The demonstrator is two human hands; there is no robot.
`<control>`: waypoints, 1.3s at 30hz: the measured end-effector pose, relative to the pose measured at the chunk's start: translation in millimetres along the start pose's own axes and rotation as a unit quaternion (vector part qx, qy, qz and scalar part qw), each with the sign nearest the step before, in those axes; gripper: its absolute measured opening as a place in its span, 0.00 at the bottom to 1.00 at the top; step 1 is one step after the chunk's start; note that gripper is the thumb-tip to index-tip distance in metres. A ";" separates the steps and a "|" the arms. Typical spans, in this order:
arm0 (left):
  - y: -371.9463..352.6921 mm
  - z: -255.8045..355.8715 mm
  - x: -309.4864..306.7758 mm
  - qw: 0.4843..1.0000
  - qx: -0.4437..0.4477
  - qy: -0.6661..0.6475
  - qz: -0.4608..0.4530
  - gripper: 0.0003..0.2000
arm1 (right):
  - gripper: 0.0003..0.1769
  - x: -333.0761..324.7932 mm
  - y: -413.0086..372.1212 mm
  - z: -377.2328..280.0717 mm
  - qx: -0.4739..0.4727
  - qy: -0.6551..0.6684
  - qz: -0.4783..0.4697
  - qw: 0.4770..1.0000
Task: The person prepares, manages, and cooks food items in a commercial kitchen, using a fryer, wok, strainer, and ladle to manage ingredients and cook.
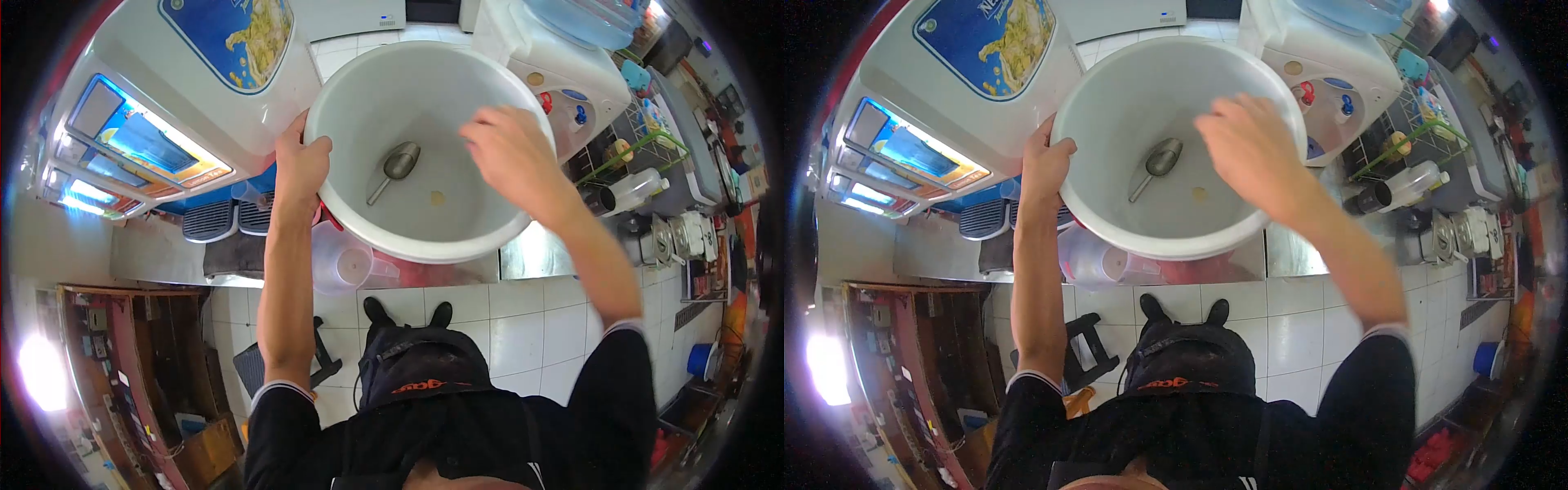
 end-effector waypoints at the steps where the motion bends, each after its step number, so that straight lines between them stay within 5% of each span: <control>1: -6.4 6.1 -1.8 1.000 0.017 -0.002 0.009 0.27 | 0.08 28.6 21.5 -5.0 -0.036 0.023 -0.090 0.995; 3: -19.3 12.9 -3.5 1.000 0.026 -0.002 0.018 0.27 | 0.07 101.4 44.9 -18.3 -0.119 0.066 -0.243 0.960; 5: -25.9 17.6 -2.8 0.999 0.039 -0.005 0.022 0.27 | 0.05 163.5 52.3 -20.6 -0.136 -0.026 -0.354 0.925; 6: -28.1 22.2 -1.1 0.998 0.064 -0.010 0.015 0.27 | 0.05 193.5 55.0 -15.0 -0.137 -0.027 -0.356 0.924; 11: -30.2 38.2 2.8 0.992 0.126 0.000 -0.023 0.26 | 0.06 264.5 28.3 -39.2 -0.452 -0.126 -0.162 0.868; 18: -12.7 14.7 8.7 0.996 0.071 -0.023 -0.058 0.26 | 0.09 280.7 13.0 -36.4 -0.490 -0.089 -0.235 0.834; 21: -4.2 7.2 11.9 0.994 0.073 -0.028 -0.076 0.25 | 0.08 229.7 24.6 -44.1 -0.418 0.027 -0.294 0.859; 23: -0.3 2.5 15.9 0.994 0.045 -0.030 -0.097 0.26 | 0.09 222.6 35.9 -11.4 -0.147 0.158 -0.392 0.894; 24: 1.2 -1.1 17.5 0.994 0.021 -0.028 -0.106 0.27 | 0.09 203.5 34.8 -12.3 -0.140 0.157 -0.392 0.896; 25: 2.4 -2.0 15.2 0.995 0.017 -0.025 -0.095 0.27 | 0.10 195.2 27.8 7.6 0.128 0.337 -0.439 0.823; 26: 3.2 -2.2 16.4 0.995 0.022 -0.024 -0.097 0.27 | 0.10 194.2 8.5 19.0 0.377 0.482 -0.435 0.660; 28: 4.8 -1.2 14.1 0.995 0.052 -0.040 -0.079 0.25 | 0.08 209.9 -28.5 32.4 0.517 0.526 -0.463 0.492; 30: 4.2 6.7 12.0 0.992 0.100 0.029 -0.074 0.26 | 0.10 193.4 -36.9 42.2 0.529 0.476 -0.413 0.568; 31: 5.9 1.2 11.9 0.988 0.109 0.083 -0.073 0.26 | 0.10 179.3 -27.1 45.3 0.443 0.433 -0.414 0.667; 32: 7.7 1.3 8.8 0.982 0.119 0.137 -0.061 0.26 | 0.11 173.6 -11.1 46.3 0.061 0.224 -0.458 0.858; 33: 5.1 5.4 6.8 0.982 0.083 0.156 -0.062 0.26 | 0.12 121.5 9.4 31.6 0.125 0.177 -0.367 0.904; 34: 8.2 -1.5 7.5 0.989 0.116 0.088 -0.039 0.26 | 0.12 91.7 17.5 16.9 -0.034 0.031 -0.281 0.959; 35: 6.7 -1.1 9.7 0.992 0.107 0.035 -0.055 0.26 | 0.10 55.0 23.0 1.9 -0.040 -0.054 -0.215 0.974; 39: 3.0 -8.8 7.1 0.996 0.075 0.040 -0.037 0.26 | 0.05 -78.3 48.5 -24.0 0.059 0.078 -0.062 0.993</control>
Point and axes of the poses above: each hand's wrist, its own y-axis towards the middle knuckle, its own x-axis out of the palm, z = x × y, the point moved 10 cm from there along y, towards the middle knuckle, and after that the axes turned 5 degrees about z, right-handed, at the moved point
